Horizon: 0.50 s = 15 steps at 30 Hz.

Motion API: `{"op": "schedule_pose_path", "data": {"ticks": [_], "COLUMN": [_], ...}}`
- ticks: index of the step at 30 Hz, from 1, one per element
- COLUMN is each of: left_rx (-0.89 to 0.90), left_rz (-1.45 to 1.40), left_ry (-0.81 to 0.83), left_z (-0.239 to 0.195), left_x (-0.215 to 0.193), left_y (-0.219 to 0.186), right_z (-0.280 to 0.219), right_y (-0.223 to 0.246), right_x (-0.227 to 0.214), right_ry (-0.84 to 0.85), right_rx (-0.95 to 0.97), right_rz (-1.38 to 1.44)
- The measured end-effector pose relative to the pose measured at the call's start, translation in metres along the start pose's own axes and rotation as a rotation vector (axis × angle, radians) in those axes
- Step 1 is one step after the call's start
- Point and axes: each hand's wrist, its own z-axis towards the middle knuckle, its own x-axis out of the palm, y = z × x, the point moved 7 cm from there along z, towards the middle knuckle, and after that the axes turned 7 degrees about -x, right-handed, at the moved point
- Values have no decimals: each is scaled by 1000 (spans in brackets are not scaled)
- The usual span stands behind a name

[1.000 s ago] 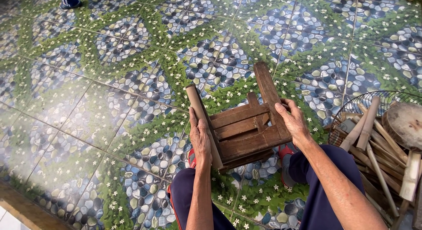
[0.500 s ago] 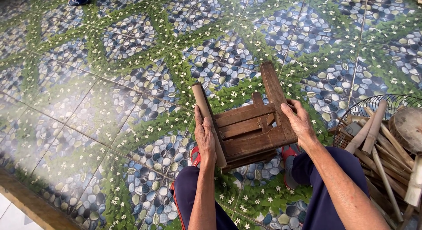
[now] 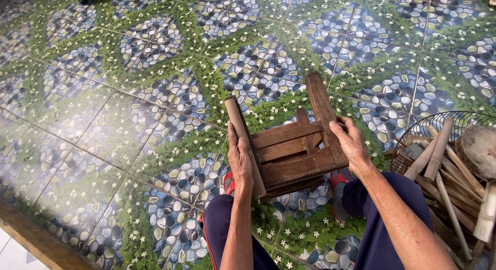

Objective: Assembling a wooden stool by manually fitting wooden slats into the frame.

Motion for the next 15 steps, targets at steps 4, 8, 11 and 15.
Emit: {"op": "schedule_pose_path", "data": {"ticks": [4,8,11,15], "left_rx": [5,6,5,-3], "left_rz": [-1,-12,-18,-14], "left_ry": [-8,-3,-2,-1], "left_z": [0,1,1,0], "left_x": [0,1,0,0], "left_y": [-2,-1,1,1], "right_z": [4,2,0,2], "right_y": [-8,-2,1,-2], "right_x": [-2,-1,0,-1], "right_ry": [9,7,6,4], "right_rx": [-9,-6,-7,-6], "right_rz": [-12,-11,-14,-19]}}
